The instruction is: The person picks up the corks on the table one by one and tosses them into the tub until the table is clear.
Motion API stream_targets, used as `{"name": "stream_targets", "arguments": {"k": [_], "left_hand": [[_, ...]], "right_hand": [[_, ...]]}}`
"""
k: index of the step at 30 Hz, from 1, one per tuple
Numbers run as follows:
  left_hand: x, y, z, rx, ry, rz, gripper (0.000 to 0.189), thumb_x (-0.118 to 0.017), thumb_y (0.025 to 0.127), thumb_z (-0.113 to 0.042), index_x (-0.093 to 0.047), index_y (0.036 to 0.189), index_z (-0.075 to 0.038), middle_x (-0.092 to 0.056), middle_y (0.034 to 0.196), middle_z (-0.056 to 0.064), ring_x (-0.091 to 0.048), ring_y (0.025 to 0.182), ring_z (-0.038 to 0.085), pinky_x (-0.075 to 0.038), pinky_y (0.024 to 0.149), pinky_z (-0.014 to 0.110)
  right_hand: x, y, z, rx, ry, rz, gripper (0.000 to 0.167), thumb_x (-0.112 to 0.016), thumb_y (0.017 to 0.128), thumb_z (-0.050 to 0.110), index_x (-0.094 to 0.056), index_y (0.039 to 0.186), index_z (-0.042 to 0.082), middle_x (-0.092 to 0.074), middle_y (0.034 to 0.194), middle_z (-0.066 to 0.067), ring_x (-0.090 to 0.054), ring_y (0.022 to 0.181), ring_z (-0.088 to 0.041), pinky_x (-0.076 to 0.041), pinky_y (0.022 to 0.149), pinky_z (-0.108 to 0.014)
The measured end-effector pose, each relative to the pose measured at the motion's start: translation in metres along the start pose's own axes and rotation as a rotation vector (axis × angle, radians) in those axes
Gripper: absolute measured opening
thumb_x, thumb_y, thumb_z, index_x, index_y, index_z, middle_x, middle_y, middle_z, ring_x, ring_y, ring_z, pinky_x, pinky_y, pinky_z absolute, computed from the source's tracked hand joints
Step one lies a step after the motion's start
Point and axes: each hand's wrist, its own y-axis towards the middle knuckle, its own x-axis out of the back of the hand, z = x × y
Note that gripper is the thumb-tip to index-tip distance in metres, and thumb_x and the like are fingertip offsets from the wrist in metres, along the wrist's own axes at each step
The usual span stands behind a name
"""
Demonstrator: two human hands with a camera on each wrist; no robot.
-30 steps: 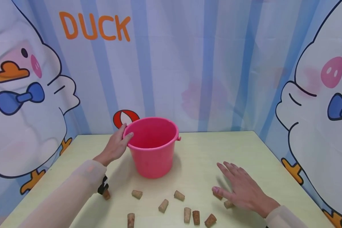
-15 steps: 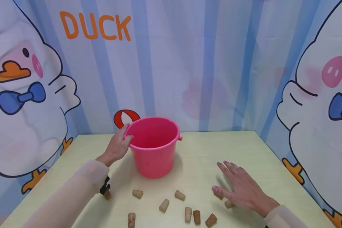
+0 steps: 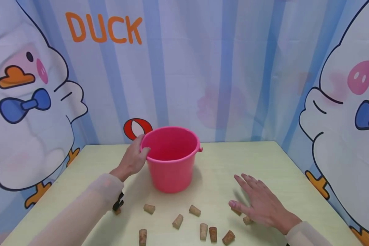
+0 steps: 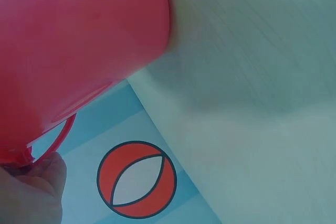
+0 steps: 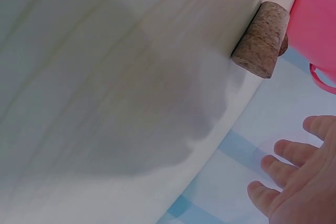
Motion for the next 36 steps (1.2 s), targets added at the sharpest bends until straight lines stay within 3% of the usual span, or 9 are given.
{"name": "stream_targets", "arguments": {"k": [13,20,26,36], "left_hand": [[-0.020,-0.004,-0.012,0.002,0.016,-0.020,0.067,-0.059,0.098,-0.025,-0.030,0.157,-0.010,-0.046,0.145,0.006,-0.051,0.127,0.026,-0.058,0.092,0.049],[-0.028,-0.008,-0.021,0.037,0.075,-0.037,0.079,-0.056,0.097,-0.032,-0.018,0.164,-0.012,-0.033,0.162,0.006,-0.042,0.139,0.029,-0.054,0.098,0.052],[-0.035,-0.008,-0.027,0.052,0.070,-0.077,0.077,-0.061,0.095,-0.030,-0.024,0.162,-0.016,-0.039,0.156,0.004,-0.048,0.133,0.027,-0.058,0.093,0.047],[-0.038,-0.010,-0.029,0.085,0.089,-0.090,0.081,-0.064,0.094,-0.028,-0.022,0.162,-0.017,-0.038,0.157,0.004,-0.047,0.135,0.028,-0.058,0.094,0.048]], "right_hand": [[-0.001,0.003,0.000,0.010,0.001,-0.002,0.079,-0.060,0.098,0.055,-0.031,0.162,0.019,-0.037,0.161,-0.020,-0.036,0.145,-0.045,-0.029,0.112,-0.068],[-0.001,0.006,0.000,0.008,-0.007,0.005,0.080,-0.060,0.098,0.057,-0.031,0.163,0.020,-0.037,0.161,-0.019,-0.038,0.144,-0.045,-0.029,0.112,-0.068],[0.000,0.008,-0.001,0.010,-0.004,0.003,0.080,-0.060,0.098,0.057,-0.032,0.162,0.018,-0.038,0.160,-0.020,-0.038,0.143,-0.045,-0.029,0.113,-0.068],[0.002,0.012,0.001,-0.006,-0.018,0.005,0.080,-0.059,0.096,0.060,-0.037,0.160,0.017,-0.043,0.157,-0.020,-0.044,0.139,-0.048,-0.035,0.108,-0.070]]}}
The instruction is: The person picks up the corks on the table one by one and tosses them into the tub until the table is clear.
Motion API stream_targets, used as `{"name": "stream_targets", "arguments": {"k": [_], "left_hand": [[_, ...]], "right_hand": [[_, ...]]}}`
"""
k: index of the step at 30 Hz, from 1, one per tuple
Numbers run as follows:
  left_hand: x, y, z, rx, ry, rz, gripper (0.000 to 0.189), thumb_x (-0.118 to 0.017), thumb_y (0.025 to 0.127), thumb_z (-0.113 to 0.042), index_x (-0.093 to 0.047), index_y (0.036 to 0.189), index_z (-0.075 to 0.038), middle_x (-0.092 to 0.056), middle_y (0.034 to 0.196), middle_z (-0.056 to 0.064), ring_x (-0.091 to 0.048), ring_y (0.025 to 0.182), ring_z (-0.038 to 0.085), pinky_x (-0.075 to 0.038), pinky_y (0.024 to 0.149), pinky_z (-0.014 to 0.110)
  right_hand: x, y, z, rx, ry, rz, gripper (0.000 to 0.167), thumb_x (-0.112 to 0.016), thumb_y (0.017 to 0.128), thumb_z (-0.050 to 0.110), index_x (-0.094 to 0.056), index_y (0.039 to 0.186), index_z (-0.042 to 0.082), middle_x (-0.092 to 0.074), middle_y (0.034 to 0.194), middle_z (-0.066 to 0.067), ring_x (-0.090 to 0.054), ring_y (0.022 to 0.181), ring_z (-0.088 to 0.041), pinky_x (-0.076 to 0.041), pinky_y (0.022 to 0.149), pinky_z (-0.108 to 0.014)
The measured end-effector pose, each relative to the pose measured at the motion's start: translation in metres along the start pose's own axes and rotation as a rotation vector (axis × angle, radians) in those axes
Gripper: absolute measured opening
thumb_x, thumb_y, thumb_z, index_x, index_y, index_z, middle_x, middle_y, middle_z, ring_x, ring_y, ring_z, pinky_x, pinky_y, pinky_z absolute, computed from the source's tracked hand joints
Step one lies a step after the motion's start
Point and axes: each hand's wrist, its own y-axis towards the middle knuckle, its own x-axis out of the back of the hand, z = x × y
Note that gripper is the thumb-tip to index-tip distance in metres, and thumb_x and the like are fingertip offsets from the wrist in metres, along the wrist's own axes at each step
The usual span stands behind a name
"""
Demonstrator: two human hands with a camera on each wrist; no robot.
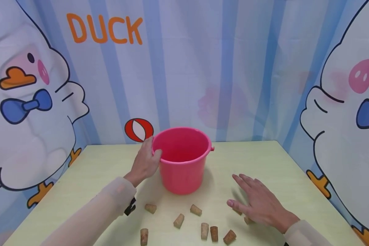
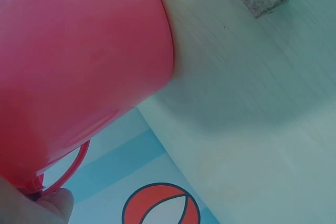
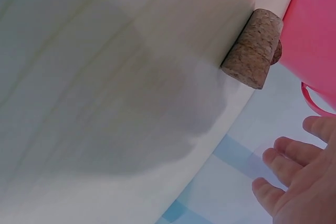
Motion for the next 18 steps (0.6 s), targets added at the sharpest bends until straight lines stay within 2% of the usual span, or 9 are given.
{"name": "stream_targets", "arguments": {"k": [12,18], "left_hand": [[-0.0001,-0.0012,0.0018,-0.013,-0.005,-0.003,0.081,-0.064,0.094,-0.028,-0.022,0.163,-0.016,-0.038,0.157,0.005,-0.047,0.135,0.028,-0.058,0.093,0.048],[-0.0002,-0.0012,0.0025,-0.020,-0.005,-0.004,0.079,-0.062,0.097,-0.032,-0.021,0.163,-0.015,-0.037,0.157,0.005,-0.046,0.136,0.028,-0.057,0.094,0.048]], "right_hand": [[0.0019,0.0011,0.0025,-0.025,0.022,-0.019,0.077,-0.060,0.096,0.059,-0.044,0.156,0.014,-0.052,0.149,-0.019,-0.049,0.134,-0.048,-0.040,0.102,-0.071],[0.0042,0.0033,0.0055,-0.042,0.026,-0.025,0.072,-0.061,0.096,0.057,-0.050,0.152,0.012,-0.057,0.144,-0.018,-0.053,0.130,-0.047,-0.042,0.101,-0.070]]}}
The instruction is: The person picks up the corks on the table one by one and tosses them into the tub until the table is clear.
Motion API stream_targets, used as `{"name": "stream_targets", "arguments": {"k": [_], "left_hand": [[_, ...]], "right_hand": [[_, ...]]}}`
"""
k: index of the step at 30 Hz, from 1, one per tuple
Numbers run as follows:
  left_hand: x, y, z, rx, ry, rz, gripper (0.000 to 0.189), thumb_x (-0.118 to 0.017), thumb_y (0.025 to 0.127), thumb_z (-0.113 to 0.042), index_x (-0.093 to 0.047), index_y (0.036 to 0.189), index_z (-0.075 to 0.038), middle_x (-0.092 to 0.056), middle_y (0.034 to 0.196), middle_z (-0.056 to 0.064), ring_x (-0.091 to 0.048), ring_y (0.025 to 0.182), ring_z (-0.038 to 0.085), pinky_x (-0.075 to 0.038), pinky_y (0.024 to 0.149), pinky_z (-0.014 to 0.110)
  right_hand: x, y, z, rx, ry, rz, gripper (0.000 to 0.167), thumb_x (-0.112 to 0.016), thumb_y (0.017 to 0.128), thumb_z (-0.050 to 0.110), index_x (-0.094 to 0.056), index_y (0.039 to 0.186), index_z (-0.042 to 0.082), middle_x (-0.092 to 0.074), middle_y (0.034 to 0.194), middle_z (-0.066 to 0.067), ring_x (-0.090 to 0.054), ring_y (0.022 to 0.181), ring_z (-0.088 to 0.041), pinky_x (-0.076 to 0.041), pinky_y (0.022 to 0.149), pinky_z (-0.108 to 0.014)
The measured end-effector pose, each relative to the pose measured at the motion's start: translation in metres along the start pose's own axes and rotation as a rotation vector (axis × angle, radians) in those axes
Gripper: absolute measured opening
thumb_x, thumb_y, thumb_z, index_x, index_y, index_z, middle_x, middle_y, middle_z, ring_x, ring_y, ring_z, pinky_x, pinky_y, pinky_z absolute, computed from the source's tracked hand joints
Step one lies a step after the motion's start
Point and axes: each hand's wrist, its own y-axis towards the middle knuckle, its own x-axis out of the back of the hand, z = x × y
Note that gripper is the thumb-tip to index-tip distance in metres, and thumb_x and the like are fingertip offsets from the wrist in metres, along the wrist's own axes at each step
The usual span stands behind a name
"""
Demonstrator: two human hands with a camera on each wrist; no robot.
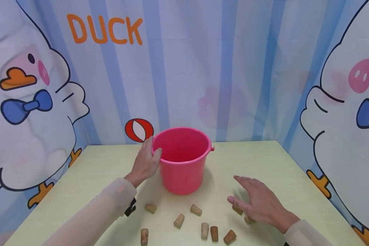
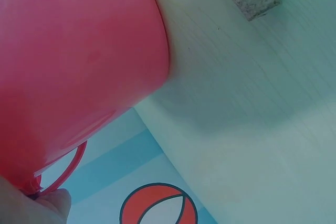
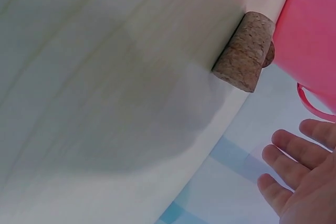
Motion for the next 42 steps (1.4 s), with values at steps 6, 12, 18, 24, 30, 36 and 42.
{"name": "stream_targets", "arguments": {"k": [6,12,18,24,30,36,42], "left_hand": [[0.000,0.000,0.001,-0.021,-0.007,-0.001,0.078,-0.060,0.098,-0.033,-0.021,0.163,-0.013,-0.037,0.158,0.007,-0.046,0.137,0.029,-0.057,0.095,0.049],[0.000,0.000,0.001,-0.023,0.004,-0.006,0.078,-0.060,0.098,-0.033,-0.021,0.163,-0.014,-0.038,0.158,0.006,-0.046,0.136,0.029,-0.057,0.094,0.048],[0.000,0.000,0.002,-0.019,0.001,-0.008,0.079,-0.060,0.097,-0.033,-0.021,0.163,-0.014,-0.038,0.158,0.006,-0.046,0.136,0.029,-0.057,0.094,0.048],[-0.001,0.000,0.002,-0.006,0.000,-0.003,0.080,-0.061,0.097,-0.034,-0.020,0.163,-0.016,-0.037,0.158,0.005,-0.046,0.137,0.028,-0.057,0.094,0.048],[0.000,0.000,0.003,-0.005,0.003,-0.003,0.080,-0.060,0.097,-0.033,-0.020,0.163,-0.015,-0.036,0.159,0.005,-0.045,0.137,0.028,-0.057,0.095,0.048],[0.001,0.000,0.003,-0.005,-0.005,-0.005,0.080,-0.060,0.096,-0.032,-0.020,0.163,-0.016,-0.036,0.159,0.004,-0.046,0.137,0.028,-0.056,0.095,0.048],[0.001,-0.001,0.001,-0.009,-0.021,-0.004,0.080,-0.061,0.096,-0.031,-0.021,0.163,-0.016,-0.038,0.157,0.004,-0.047,0.135,0.028,-0.058,0.093,0.047]], "right_hand": [[-0.001,0.001,0.001,-0.013,-0.008,0.013,0.069,-0.063,0.096,0.056,-0.054,0.148,0.012,-0.060,0.142,-0.017,-0.055,0.128,-0.045,-0.043,0.100,-0.069],[-0.001,0.000,0.000,0.009,-0.012,0.005,0.066,-0.065,0.096,0.054,-0.057,0.146,0.011,-0.063,0.138,-0.016,-0.059,0.124,-0.042,-0.047,0.099,-0.065],[-0.001,-0.002,0.000,0.038,-0.034,0.015,0.064,-0.071,0.091,0.056,-0.066,0.135,0.011,-0.069,0.128,-0.011,-0.065,0.116,-0.037,-0.050,0.096,-0.061],[-0.004,-0.002,-0.003,0.088,-0.051,0.014,0.053,-0.078,0.087,0.048,-0.072,0.125,0.011,-0.073,0.117,-0.006,-0.069,0.107,-0.033,-0.053,0.091,-0.059],[-0.006,-0.001,-0.001,0.087,-0.076,0.050,0.048,-0.083,0.081,0.044,-0.076,0.115,0.011,-0.075,0.108,0.000,-0.070,0.100,-0.026,-0.055,0.088,-0.056],[-0.008,0.001,0.002,0.051,-0.113,0.112,0.042,-0.089,0.075,0.042,-0.078,0.104,0.014,-0.073,0.095,0.007,-0.067,0.090,-0.019,-0.055,0.085,-0.053],[-0.011,0.000,0.004,0.014,-0.122,0.130,0.031,-0.089,0.076,0.037,-0.079,0.098,0.019,-0.065,0.081,0.015,-0.058,0.076,-0.008,-0.054,0.081,-0.050]]}}
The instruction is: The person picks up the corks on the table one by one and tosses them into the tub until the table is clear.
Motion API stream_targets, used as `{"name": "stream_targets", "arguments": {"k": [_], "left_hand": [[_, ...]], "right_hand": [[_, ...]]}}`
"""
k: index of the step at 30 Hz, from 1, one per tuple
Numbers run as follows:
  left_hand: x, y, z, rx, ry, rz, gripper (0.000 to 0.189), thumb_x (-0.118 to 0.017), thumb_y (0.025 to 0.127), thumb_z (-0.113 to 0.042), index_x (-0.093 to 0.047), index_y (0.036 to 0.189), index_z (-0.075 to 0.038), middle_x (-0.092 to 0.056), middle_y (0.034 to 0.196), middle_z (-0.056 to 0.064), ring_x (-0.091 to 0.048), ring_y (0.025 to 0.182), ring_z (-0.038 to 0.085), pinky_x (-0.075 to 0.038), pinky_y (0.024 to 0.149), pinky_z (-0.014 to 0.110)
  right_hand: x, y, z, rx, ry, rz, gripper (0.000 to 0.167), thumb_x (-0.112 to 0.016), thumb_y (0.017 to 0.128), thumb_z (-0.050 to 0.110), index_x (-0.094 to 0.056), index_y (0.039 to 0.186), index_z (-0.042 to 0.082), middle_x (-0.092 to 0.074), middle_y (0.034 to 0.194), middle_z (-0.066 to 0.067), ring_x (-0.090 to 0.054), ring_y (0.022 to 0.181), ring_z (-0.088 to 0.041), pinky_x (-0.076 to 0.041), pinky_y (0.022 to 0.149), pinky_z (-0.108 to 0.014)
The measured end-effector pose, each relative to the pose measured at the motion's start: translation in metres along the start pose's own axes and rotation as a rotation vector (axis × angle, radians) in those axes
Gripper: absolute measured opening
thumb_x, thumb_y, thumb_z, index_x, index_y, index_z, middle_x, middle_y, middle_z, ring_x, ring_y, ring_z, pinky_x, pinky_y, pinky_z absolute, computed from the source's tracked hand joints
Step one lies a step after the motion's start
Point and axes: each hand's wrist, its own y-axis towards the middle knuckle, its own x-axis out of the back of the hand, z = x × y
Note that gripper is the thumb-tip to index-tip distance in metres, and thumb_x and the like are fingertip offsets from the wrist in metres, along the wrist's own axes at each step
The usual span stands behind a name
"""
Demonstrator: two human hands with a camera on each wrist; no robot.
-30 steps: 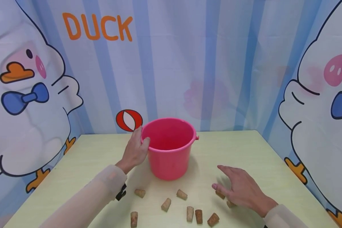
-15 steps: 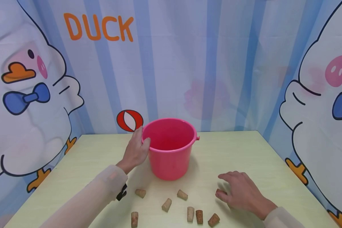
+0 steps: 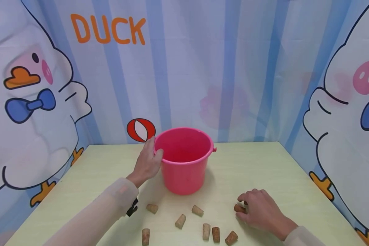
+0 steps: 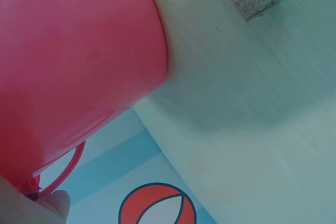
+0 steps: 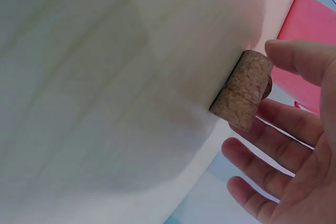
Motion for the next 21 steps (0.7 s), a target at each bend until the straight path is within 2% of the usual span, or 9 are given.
{"name": "stream_targets", "arguments": {"k": [5,21], "left_hand": [[-0.0007,-0.0006,-0.0008,-0.003,0.008,0.007,0.079,-0.060,0.096,-0.031,-0.021,0.163,-0.016,-0.038,0.158,0.004,-0.047,0.135,0.027,-0.058,0.093,0.047],[0.0004,-0.0009,-0.0006,-0.007,0.021,0.009,0.079,-0.057,0.097,-0.032,-0.019,0.164,-0.014,-0.033,0.162,0.005,-0.043,0.140,0.029,-0.055,0.097,0.049]], "right_hand": [[-0.0042,-0.0030,-0.0006,0.031,-0.024,-0.030,0.018,-0.088,0.077,0.033,-0.076,0.088,0.026,-0.058,0.073,0.020,-0.050,0.067,-0.001,-0.052,0.076,-0.044],[-0.0048,-0.0016,-0.0021,0.095,-0.024,-0.050,0.016,-0.088,0.079,0.030,-0.071,0.077,0.031,-0.058,0.069,0.025,-0.044,0.061,0.005,-0.047,0.070,-0.040]]}}
